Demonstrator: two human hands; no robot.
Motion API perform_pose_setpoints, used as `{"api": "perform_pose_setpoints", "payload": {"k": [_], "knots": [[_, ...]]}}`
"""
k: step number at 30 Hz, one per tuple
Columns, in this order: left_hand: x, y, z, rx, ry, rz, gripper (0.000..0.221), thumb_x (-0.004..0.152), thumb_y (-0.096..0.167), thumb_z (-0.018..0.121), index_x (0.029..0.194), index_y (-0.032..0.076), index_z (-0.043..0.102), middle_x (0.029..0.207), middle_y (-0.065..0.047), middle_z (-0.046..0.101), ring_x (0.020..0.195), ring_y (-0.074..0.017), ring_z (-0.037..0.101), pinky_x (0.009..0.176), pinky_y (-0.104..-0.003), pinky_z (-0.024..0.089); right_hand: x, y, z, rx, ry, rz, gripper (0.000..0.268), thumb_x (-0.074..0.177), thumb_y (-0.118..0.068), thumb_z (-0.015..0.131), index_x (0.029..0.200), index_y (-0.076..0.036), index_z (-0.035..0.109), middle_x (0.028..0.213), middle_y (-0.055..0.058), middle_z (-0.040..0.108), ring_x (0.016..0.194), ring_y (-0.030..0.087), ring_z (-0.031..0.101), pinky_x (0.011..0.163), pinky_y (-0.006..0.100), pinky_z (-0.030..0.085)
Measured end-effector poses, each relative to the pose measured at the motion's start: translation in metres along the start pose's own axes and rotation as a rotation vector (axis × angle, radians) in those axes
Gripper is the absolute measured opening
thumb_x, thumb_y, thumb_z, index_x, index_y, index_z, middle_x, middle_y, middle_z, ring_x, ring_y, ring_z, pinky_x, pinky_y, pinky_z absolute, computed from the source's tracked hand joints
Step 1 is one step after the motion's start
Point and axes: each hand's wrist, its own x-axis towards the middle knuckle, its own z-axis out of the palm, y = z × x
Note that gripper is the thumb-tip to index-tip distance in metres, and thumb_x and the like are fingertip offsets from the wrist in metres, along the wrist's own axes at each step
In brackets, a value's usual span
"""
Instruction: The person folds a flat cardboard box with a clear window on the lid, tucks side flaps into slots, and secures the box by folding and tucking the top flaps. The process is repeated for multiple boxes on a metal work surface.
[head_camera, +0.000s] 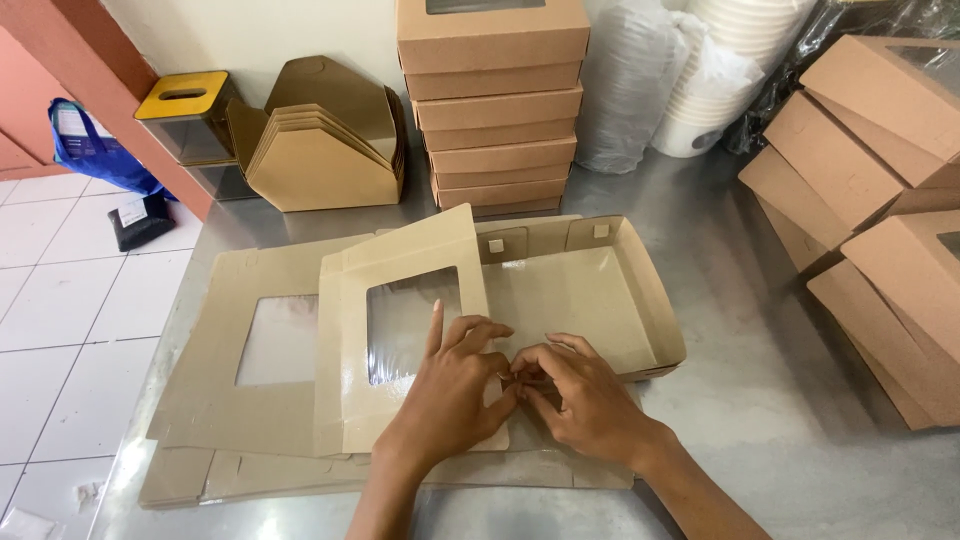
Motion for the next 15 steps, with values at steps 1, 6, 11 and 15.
{"api": "perform_pose_setpoints", "payload": {"k": [1,6,11,15], "knots": [[0.000,0.000,0.000,0.008,0.025,0.025,0.019,0.082,0.022,0.072,0.089,0.007,0.080,0.126,-0.011,0.066,0.131,-0.0298,0.047,0.123,-0.067,0.003,0.001,-0.001,0.000,0.008,0.012,-0.004,0.017,0.092,-0.010,0.067,0.107,-0.010,0.058,0.097,-0.001,0.076,0.086,0.018,0.071,0.117,0.044,0.036],[0.000,-0.001,-0.001,0.006,0.007,0.028,0.018,0.076,0.018,0.072,0.088,0.010,0.082,0.128,-0.008,0.065,0.131,-0.0282,0.047,0.124,-0.066,0.002,0.003,-0.004,-0.010,-0.001,0.048,-0.040,0.020,0.090,-0.017,0.073,0.106,-0.012,0.062,0.083,-0.003,0.076,0.074,0.015,0.072,0.117,0.050,0.037],[-0.002,-0.004,0.004,0.048,0.087,0.085,0.010,0.080,0.015,0.076,0.072,0.012,0.081,0.122,-0.005,0.070,0.125,-0.0291,0.051,0.123,-0.066,0.010,0.000,0.009,-0.017,-0.221,0.080,-0.129,0.014,0.088,-0.027,0.077,0.087,-0.013,0.075,0.081,-0.005,0.073,0.075,0.014,0.067,0.115,0.048,0.037],[-0.001,-0.003,0.005,0.040,0.091,0.081,0.009,0.080,0.017,0.075,0.075,0.013,0.080,0.119,-0.005,0.069,0.121,-0.0276,0.054,0.122,-0.067,0.011,0.001,0.005,-0.022,-0.174,0.054,-0.084,0.012,0.089,-0.027,0.075,0.086,-0.016,0.077,0.078,-0.007,0.073,0.071,0.012,0.067,0.113,0.046,0.038]]}}
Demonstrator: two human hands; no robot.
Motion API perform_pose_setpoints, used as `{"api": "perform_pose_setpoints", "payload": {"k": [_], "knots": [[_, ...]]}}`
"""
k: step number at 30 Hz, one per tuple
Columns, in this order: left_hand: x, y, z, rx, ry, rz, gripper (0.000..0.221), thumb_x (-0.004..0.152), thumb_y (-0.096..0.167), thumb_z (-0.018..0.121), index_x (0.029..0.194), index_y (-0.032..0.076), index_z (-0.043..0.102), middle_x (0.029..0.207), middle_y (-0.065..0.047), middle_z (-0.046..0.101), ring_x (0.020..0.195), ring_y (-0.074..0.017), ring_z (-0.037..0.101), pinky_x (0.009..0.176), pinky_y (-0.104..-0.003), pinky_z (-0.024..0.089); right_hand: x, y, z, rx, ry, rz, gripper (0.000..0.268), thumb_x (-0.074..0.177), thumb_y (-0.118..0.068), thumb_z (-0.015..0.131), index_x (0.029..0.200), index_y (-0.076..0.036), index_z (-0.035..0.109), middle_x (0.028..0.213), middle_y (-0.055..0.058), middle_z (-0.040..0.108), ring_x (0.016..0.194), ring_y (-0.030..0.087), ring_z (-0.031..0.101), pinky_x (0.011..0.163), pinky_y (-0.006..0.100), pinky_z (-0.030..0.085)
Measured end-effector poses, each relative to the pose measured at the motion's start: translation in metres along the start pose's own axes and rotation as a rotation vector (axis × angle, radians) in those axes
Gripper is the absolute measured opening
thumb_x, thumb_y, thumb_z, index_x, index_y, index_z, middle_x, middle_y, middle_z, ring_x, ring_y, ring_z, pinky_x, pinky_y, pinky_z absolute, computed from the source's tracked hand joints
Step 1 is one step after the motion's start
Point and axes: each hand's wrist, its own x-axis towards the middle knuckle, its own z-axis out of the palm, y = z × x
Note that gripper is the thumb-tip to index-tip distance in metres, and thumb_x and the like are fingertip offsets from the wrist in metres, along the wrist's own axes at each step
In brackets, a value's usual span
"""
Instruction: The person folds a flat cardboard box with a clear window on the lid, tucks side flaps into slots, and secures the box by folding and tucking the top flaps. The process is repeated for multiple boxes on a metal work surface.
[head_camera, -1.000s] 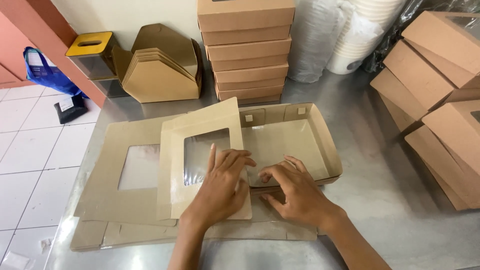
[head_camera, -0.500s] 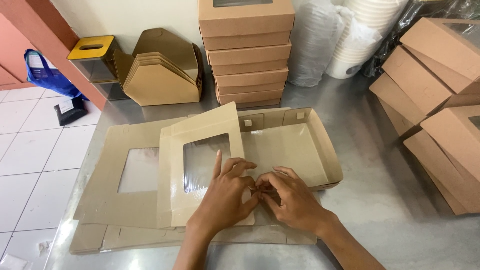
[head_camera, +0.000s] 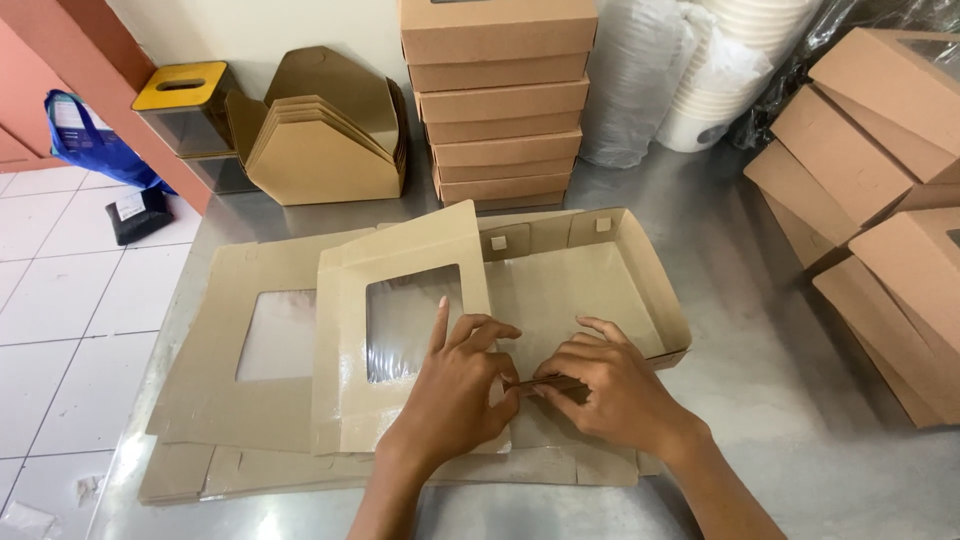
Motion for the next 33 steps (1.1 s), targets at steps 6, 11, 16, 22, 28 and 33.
{"api": "perform_pose_setpoints", "payload": {"k": [6,11,16,22,28,33], "knots": [[0.000,-0.001,0.009,0.026,-0.037,-0.038,0.014,0.073,0.015,0.075,0.085,0.011,0.080,0.123,-0.008,0.064,0.125,-0.0312,0.048,0.122,-0.072,0.004,0.001,-0.007,-0.007,0.009,-0.034,-0.034,0.011,0.090,-0.019,0.069,0.097,-0.015,0.077,0.081,-0.005,0.073,0.075,0.013,0.068,0.116,0.047,0.036],[0.003,0.009,0.001,-0.011,0.002,0.014,0.012,0.079,0.009,0.073,0.090,0.011,0.079,0.077,0.001,0.069,0.100,-0.0253,0.058,0.125,-0.064,0.008,0.002,-0.010,-0.012,0.152,-0.085,0.134,0.022,0.094,-0.019,0.056,0.096,-0.013,0.078,0.080,-0.002,0.079,0.075,0.020,0.070,0.095,0.039,0.047],[0.001,0.009,0.001,-0.035,-0.042,0.043,0.013,0.081,0.007,0.073,0.082,0.015,0.082,0.072,0.001,0.069,0.092,-0.0224,0.060,0.127,-0.062,0.005,0.030,-0.007,-0.041,0.483,-0.525,0.653,0.038,0.101,-0.038,0.050,0.108,-0.016,0.079,0.090,-0.003,0.075,0.079,0.009,0.064,0.075,0.024,0.047],[-0.004,0.009,-0.004,-0.023,-0.049,0.049,0.014,0.078,0.002,0.070,0.074,0.013,0.079,0.070,0.000,0.067,0.086,-0.0214,0.059,0.127,-0.064,0.007,0.059,0.001,-0.032,0.506,-0.813,0.572,0.037,0.094,-0.010,0.061,0.129,-0.015,0.071,0.089,-0.003,0.074,0.079,0.008,0.064,0.070,0.024,0.049],[-0.008,0.006,-0.003,-0.017,-0.058,0.042,0.017,0.074,0.003,0.073,0.084,0.014,0.081,0.070,-0.002,0.068,0.089,-0.0233,0.059,0.126,-0.066,0.006,0.063,0.015,-0.010,0.750,-0.810,0.542,0.030,0.088,-0.001,0.069,0.117,-0.005,0.074,0.075,-0.001,0.068,0.066,0.007,0.058,0.061,0.022,0.045],[-0.009,0.011,0.001,0.100,-0.074,0.042,0.007,0.076,0.006,0.070,0.078,0.011,0.074,0.069,-0.002,0.068,0.088,-0.0257,0.057,0.125,-0.069,0.009,0.058,0.003,-0.016,0.765,-0.734,0.623,0.032,0.091,-0.002,0.066,0.121,-0.007,0.077,0.077,0.000,0.066,0.069,0.008,0.056,0.063,0.022,0.045]]}}
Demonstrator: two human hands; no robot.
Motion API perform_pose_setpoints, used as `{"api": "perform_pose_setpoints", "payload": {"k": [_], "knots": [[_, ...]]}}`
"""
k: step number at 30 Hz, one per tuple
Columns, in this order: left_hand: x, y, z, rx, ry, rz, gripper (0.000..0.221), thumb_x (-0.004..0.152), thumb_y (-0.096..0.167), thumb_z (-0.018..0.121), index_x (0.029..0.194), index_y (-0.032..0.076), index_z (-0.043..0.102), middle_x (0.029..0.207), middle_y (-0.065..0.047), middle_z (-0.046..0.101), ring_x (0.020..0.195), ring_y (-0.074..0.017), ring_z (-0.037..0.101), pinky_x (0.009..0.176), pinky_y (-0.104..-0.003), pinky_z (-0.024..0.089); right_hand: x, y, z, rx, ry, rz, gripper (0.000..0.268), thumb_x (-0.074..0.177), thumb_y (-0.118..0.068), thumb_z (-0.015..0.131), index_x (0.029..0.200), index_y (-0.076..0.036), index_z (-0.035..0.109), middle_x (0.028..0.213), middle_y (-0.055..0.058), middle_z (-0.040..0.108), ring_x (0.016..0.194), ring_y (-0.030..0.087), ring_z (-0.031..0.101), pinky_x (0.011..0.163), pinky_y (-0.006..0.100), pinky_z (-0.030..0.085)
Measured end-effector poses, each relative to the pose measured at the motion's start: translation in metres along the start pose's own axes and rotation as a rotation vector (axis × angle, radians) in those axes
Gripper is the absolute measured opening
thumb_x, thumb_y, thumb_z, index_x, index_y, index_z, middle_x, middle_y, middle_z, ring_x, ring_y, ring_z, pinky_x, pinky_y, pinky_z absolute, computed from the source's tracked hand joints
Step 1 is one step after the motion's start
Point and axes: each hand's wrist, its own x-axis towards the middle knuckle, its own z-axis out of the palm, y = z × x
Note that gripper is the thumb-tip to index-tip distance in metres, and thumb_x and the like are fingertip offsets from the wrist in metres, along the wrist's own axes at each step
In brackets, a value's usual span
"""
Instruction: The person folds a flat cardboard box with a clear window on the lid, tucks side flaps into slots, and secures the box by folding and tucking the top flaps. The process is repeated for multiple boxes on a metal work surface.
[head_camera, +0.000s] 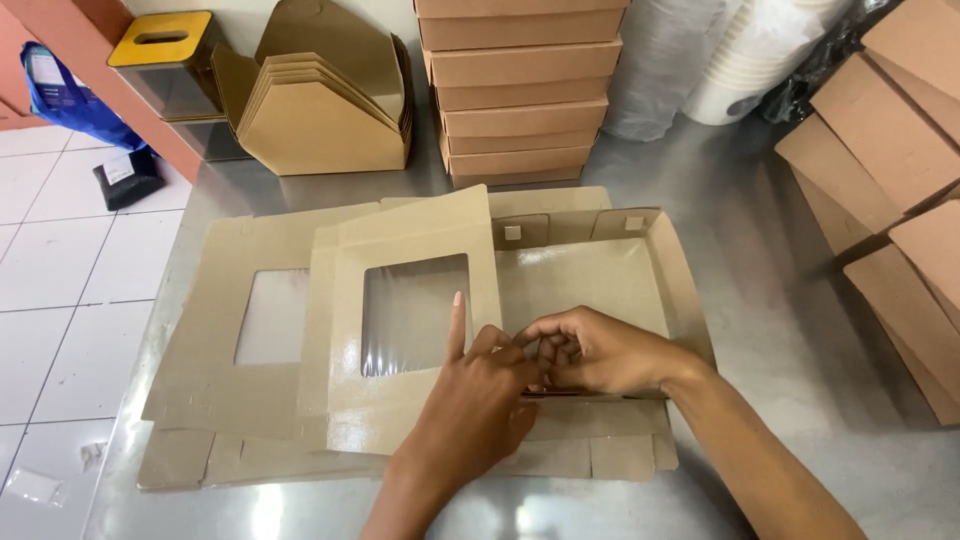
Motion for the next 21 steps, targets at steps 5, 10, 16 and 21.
{"api": "perform_pose_setpoints", "payload": {"k": [5,10,16,21], "knots": [[0.001,-0.002,0.016,0.161,-0.043,-0.032,0.028,0.070,0.027,0.084,0.091,0.011,0.073,0.091,-0.004,0.069,0.102,-0.0321,0.056,0.123,-0.075,0.011,-0.003,0.014,0.016,0.237,0.216,-0.061,0.037,0.095,0.000,0.064,0.131,-0.003,0.071,0.085,0.006,0.067,0.082,0.014,0.065,0.081,0.027,0.061],[0.005,0.001,0.015,0.125,-0.067,-0.032,0.023,0.075,0.026,0.082,0.089,0.011,0.072,0.085,-0.003,0.066,0.101,-0.0305,0.055,0.124,-0.073,0.008,-0.009,0.006,0.019,0.227,0.257,-0.024,0.031,0.094,0.002,0.064,0.123,-0.004,0.073,0.086,0.007,0.071,0.083,0.015,0.070,0.083,0.026,0.063],[0.002,0.001,0.018,0.132,-0.071,-0.009,0.013,0.077,0.018,0.077,0.086,0.012,0.070,0.083,-0.001,0.066,0.095,-0.0284,0.054,0.125,-0.070,0.010,-0.006,0.010,0.023,0.266,0.230,-0.071,0.025,0.095,0.006,0.060,0.112,-0.002,0.076,0.087,0.007,0.073,0.081,0.014,0.069,0.078,0.025,0.060],[0.000,0.003,0.025,0.190,-0.041,-0.036,0.023,0.076,0.020,0.077,0.096,0.010,0.071,0.081,-0.001,0.066,0.095,-0.0291,0.054,0.124,-0.072,0.009,-0.004,0.013,0.022,0.232,0.267,-0.094,0.027,0.094,0.005,0.061,0.116,-0.003,0.074,0.087,0.006,0.071,0.082,0.014,0.067,0.079,0.025,0.060]]}}
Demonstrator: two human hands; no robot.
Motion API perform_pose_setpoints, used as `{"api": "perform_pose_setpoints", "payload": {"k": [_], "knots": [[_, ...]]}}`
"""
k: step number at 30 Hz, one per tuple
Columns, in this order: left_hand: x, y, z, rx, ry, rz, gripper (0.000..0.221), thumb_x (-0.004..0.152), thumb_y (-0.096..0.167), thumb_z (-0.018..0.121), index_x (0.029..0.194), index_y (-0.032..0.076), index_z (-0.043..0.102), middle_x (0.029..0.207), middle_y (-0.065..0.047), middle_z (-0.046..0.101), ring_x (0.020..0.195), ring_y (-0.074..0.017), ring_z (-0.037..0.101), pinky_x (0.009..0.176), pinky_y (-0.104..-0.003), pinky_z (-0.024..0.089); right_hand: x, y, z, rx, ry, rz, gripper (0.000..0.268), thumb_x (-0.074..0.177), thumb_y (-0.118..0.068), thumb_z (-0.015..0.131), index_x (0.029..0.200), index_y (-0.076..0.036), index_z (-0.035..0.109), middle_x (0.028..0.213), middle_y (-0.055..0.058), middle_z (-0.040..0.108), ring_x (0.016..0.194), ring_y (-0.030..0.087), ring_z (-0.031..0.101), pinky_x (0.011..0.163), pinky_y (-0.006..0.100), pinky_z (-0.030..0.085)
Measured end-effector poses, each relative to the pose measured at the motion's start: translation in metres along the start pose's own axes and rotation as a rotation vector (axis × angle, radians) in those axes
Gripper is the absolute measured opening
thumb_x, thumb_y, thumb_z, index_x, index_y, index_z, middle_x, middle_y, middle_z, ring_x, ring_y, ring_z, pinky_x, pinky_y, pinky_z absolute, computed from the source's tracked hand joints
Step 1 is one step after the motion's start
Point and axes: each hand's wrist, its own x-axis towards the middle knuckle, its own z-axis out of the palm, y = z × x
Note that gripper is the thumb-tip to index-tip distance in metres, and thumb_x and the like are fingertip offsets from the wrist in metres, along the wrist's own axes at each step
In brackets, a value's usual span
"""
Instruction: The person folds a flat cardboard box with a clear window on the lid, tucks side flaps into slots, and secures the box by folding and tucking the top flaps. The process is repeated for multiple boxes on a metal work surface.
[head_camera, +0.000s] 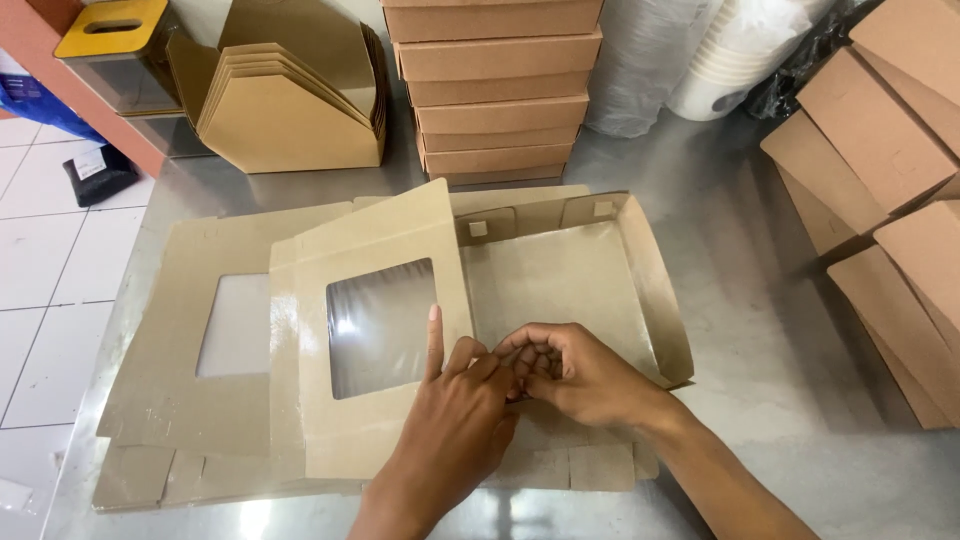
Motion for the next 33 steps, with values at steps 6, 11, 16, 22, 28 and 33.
{"api": "perform_pose_setpoints", "payload": {"k": [6,11,16,22,28,33], "knots": [[0.000,0.007,0.002,0.151,0.038,-0.039,0.041,0.083,0.005,0.063,0.123,0.008,0.071,0.085,-0.004,0.071,0.095,-0.0311,0.058,0.122,-0.076,0.010,0.000,-0.004,-0.001,-0.006,-0.040,0.071,0.029,0.097,0.002,0.061,0.123,-0.006,0.072,0.092,0.006,0.069,0.088,0.015,0.066,0.085,0.026,0.061],[0.004,0.002,0.000,0.091,0.057,-0.021,0.016,0.077,0.002,0.064,0.081,0.015,0.072,0.084,0.000,0.069,0.085,-0.0283,0.055,0.123,-0.073,0.013,0.002,0.003,-0.003,0.013,-0.062,0.068,0.025,0.098,-0.005,0.064,0.122,-0.005,0.072,0.086,0.005,0.068,0.083,0.013,0.066,0.082,0.025,0.059],[0.004,-0.001,0.000,0.076,0.043,-0.011,0.020,0.076,-0.001,0.064,0.068,0.017,0.067,0.067,-0.001,0.064,0.087,-0.0267,0.058,0.125,-0.068,0.013,0.002,-0.001,0.000,0.054,-0.042,0.120,0.028,0.095,0.003,0.065,0.122,-0.004,0.070,0.088,0.008,0.068,0.085,0.017,0.067,0.082,0.027,0.062],[0.005,-0.003,0.001,0.064,0.096,0.023,0.017,0.083,0.005,0.067,0.072,0.017,0.069,0.070,0.000,0.066,0.087,-0.0249,0.059,0.126,-0.065,0.013,0.002,-0.002,0.002,0.046,-0.006,0.120,0.031,0.094,0.005,0.063,0.123,-0.004,0.069,0.087,0.011,0.073,0.083,0.018,0.073,0.083,0.027,0.062],[0.006,-0.002,0.003,0.031,0.112,-0.053,0.019,0.082,0.008,0.071,0.065,0.017,0.068,0.061,0.000,0.063,0.080,-0.0247,0.059,0.124,-0.070,0.011,0.002,-0.005,0.000,-0.084,0.057,0.132,0.029,0.094,-0.006,0.069,0.123,-0.009,0.069,0.085,0.007,0.079,0.077,0.014,0.071,0.073,0.024,0.054],[0.005,-0.003,-0.001,0.042,0.201,-0.002,0.025,0.085,0.004,0.067,0.062,0.015,0.068,0.055,-0.001,0.060,0.072,-0.0227,0.059,0.122,-0.071,0.019,0.003,0.003,-0.003,-0.088,0.032,0.068,0.026,0.093,-0.008,0.071,0.119,-0.009,0.075,0.082,0.004,0.070,0.080,0.011,0.065,0.075,0.023,0.056]]}}
